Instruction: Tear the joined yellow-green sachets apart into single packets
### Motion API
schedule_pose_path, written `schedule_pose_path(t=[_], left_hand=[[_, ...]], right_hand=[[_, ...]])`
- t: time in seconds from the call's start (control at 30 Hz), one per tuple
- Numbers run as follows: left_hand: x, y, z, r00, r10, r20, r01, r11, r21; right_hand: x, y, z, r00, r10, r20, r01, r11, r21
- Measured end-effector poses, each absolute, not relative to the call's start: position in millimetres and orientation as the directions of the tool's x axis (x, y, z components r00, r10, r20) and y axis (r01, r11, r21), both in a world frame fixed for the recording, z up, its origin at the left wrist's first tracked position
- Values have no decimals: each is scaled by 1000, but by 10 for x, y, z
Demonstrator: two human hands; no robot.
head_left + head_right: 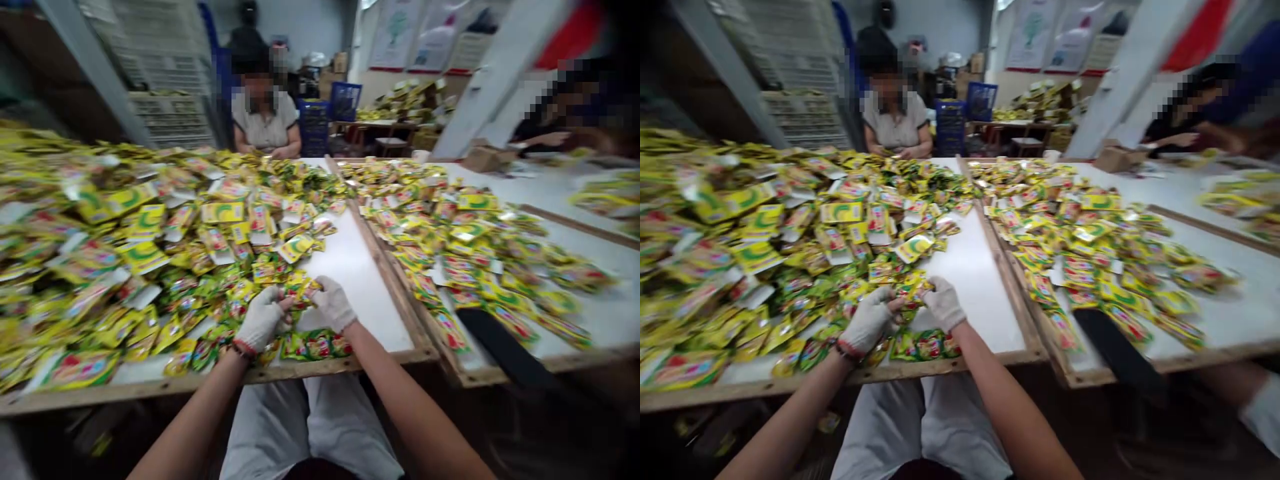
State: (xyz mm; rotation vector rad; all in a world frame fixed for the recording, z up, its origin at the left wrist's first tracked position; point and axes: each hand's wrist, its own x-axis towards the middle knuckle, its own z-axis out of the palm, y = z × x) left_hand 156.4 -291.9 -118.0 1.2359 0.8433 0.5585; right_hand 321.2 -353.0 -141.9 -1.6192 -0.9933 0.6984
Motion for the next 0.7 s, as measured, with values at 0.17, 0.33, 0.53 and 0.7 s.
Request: schedule_pose_path(t=[0.17, 0.33, 0.53, 0.7], left_hand=[[1574, -2897, -1212, 561, 810, -173, 0, 208, 978], [1556, -2891, -1253, 546, 798, -257, -32, 326, 945], [1609, -2863, -1305, 468, 854, -228, -118, 316, 942], [1658, -2905, -1309, 470, 861, -194, -139, 290, 947]], right_hand=[[3197, -3551, -1448, 471, 881, 44, 212, -64, -975], [3178, -3553, -1447, 464, 886, 19, 135, -50, -990], [3205, -3593, -1428, 547, 837, -7, 24, -24, -999], [3090, -3542, -1400, 518, 855, -28, 73, -77, -994]])
